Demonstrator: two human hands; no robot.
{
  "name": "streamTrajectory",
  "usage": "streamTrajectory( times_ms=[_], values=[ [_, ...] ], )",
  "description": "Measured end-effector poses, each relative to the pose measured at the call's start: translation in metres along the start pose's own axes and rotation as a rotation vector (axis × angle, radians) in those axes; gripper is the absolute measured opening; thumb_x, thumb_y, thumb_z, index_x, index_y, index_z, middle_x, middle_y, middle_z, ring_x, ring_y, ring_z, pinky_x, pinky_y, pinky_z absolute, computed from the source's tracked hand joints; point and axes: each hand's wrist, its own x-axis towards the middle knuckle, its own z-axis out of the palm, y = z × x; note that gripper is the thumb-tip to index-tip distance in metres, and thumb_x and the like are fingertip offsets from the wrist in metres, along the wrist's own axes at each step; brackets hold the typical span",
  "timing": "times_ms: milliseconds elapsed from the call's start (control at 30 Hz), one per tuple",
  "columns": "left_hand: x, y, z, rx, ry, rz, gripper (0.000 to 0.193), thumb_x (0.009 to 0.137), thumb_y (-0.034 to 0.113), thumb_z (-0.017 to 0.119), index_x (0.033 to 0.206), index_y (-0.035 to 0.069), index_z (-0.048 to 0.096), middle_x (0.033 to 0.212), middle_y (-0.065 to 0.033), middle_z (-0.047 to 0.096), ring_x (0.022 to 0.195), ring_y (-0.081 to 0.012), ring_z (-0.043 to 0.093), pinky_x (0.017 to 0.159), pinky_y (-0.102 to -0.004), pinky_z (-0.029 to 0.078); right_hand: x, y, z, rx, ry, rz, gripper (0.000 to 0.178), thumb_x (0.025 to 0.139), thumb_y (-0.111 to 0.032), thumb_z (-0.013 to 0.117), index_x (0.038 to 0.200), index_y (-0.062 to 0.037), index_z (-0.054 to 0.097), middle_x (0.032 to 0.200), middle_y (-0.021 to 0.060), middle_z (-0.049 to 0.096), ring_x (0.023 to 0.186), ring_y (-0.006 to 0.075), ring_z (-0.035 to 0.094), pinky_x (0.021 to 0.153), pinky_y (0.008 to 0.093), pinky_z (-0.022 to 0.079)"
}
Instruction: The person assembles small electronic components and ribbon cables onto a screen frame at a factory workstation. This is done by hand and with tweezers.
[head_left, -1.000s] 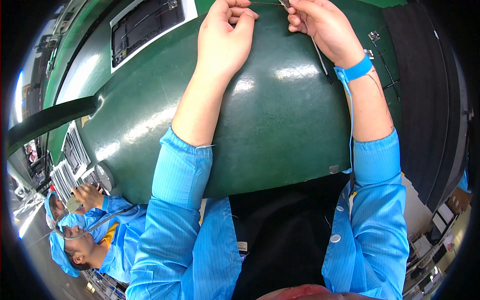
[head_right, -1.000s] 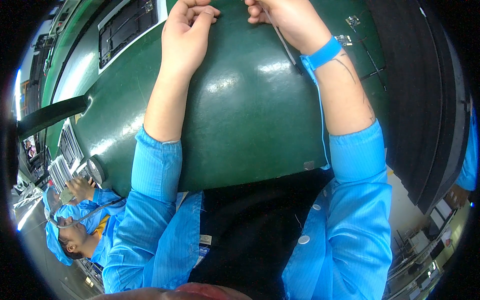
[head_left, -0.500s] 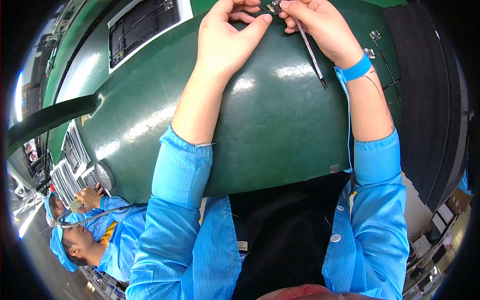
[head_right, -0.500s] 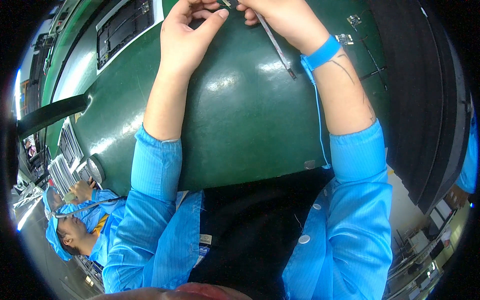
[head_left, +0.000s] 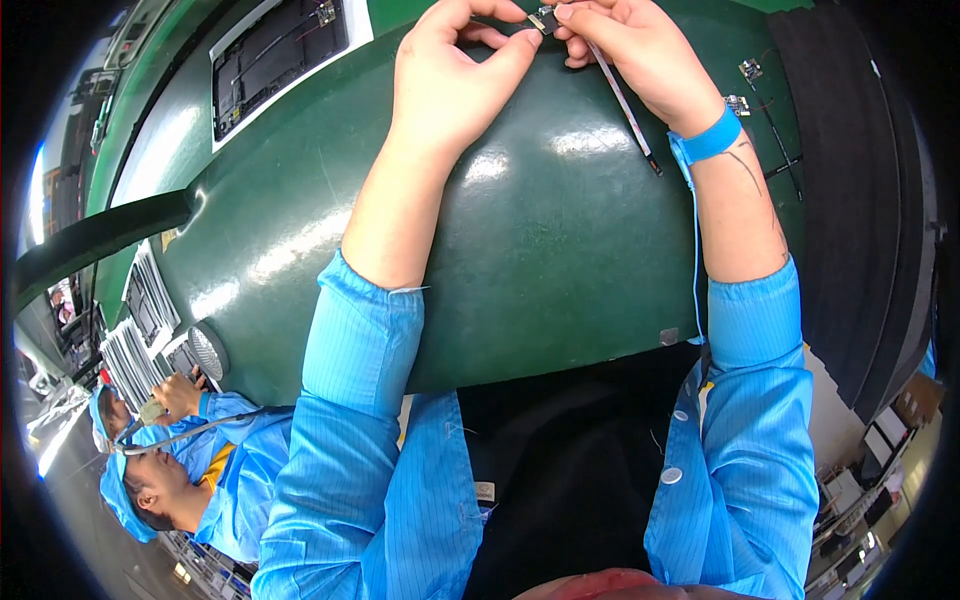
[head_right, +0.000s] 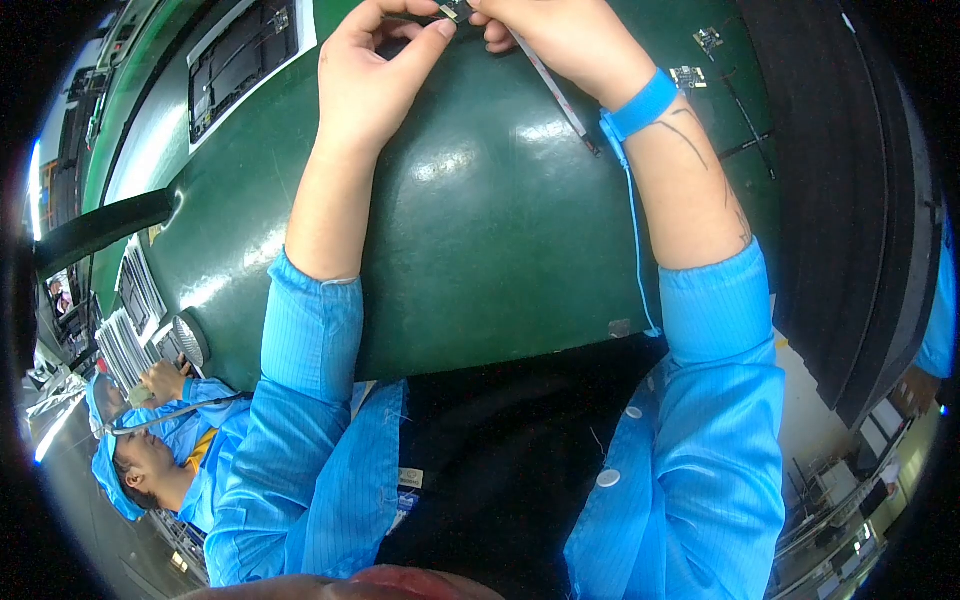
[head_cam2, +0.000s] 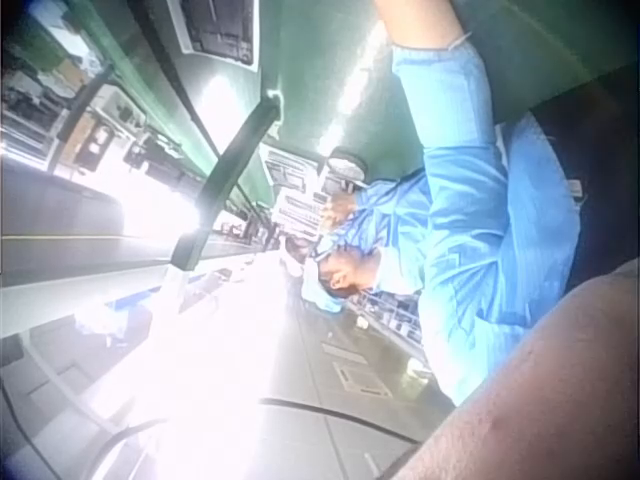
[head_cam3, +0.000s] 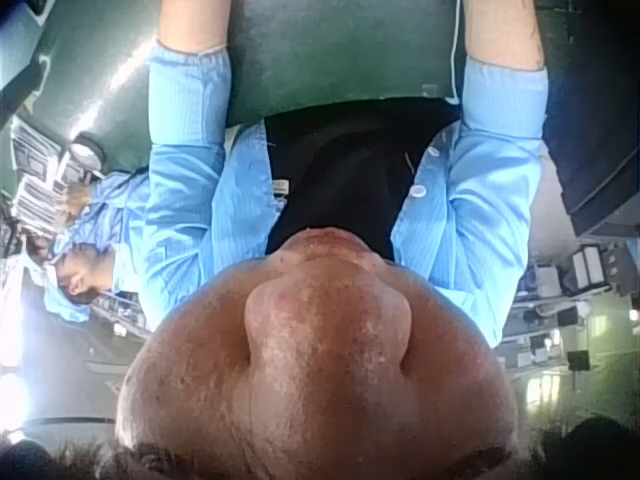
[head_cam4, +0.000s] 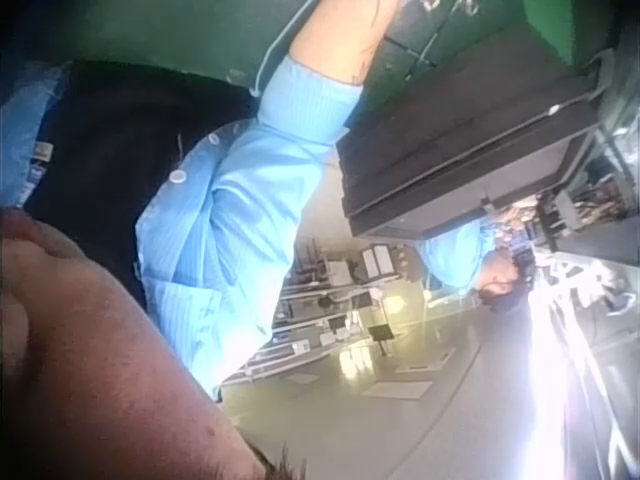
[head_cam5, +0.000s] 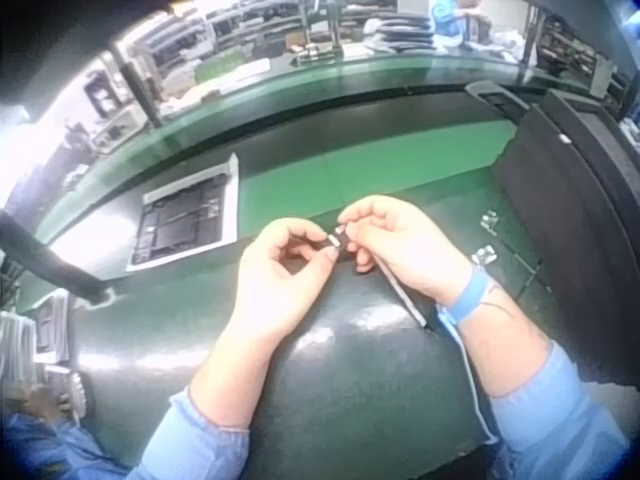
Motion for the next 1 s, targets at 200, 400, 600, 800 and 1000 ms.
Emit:
streamTrajectory(
  times_ms=[200,400,600,800,1000],
  values=[
    [0.0,-0.007,-0.002,-0.009,-0.019,0.027,0.01,0.088,-0.002,0.074,0.097,0.001,0.071,0.094,-0.0048,0.072,0.084,-0.0098,0.067,0.076,-0.0237,0.053,0.0,0.001,0.003,0.001,0.001,0.003,0.018,0.101,-0.007,0.061,0.117,-0.0004,0.062,0.096,0.0038,0.068,0.076,0.0094,0.062,0.071,0.0236,0.054],
    [0.001,-0.026,-0.007,-0.309,-0.076,0.13,0.007,0.09,-0.002,0.072,0.097,0.0,0.071,0.095,-0.0054,0.072,0.086,-0.0104,0.067,0.078,-0.0237,0.054,0.004,0.004,0.009,-0.02,-0.003,0.009,0.016,0.1,-0.006,0.061,0.116,-0.001,0.062,0.096,0.0036,0.068,0.076,0.0091,0.062,0.071,0.023,0.053],
    [0.001,-0.02,-0.015,-0.099,-0.063,-0.055,0.007,0.09,-0.002,0.071,0.097,0.0,0.071,0.094,-0.0053,0.072,0.085,-0.0101,0.067,0.077,-0.0236,0.053,0.01,0.01,0.014,-0.01,-0.021,0.006,0.014,0.1,-0.005,0.062,0.114,-0.0015,0.063,0.096,0.0034,0.069,0.076,0.0088,0.062,0.071,0.0226,0.053],
    [0.001,-0.022,-0.018,-0.078,-0.069,-0.074,0.006,0.09,-0.001,0.07,0.096,0.0,0.07,0.093,-0.0048,0.071,0.084,-0.0097,0.066,0.076,-0.0234,0.053,0.012,0.013,0.015,-0.003,-0.034,0.004,0.014,0.1,-0.006,0.062,0.113,-0.0018,0.063,0.096,0.0033,0.069,0.076,0.0084,0.062,0.071,0.0224,0.053],
    [0.002,-0.017,-0.018,0.005,-0.067,-0.075,0.005,0.091,0.002,0.07,0.095,0.001,0.07,0.089,-0.0032,0.07,0.079,-0.0085,0.063,0.073,-0.0231,0.051,0.012,0.011,0.015,0.008,-0.036,0.006,0.014,0.101,-0.007,0.062,0.113,-0.0019,0.064,0.095,0.0031,0.069,0.075,0.0081,0.062,0.071,0.022,0.053]
  ],
)
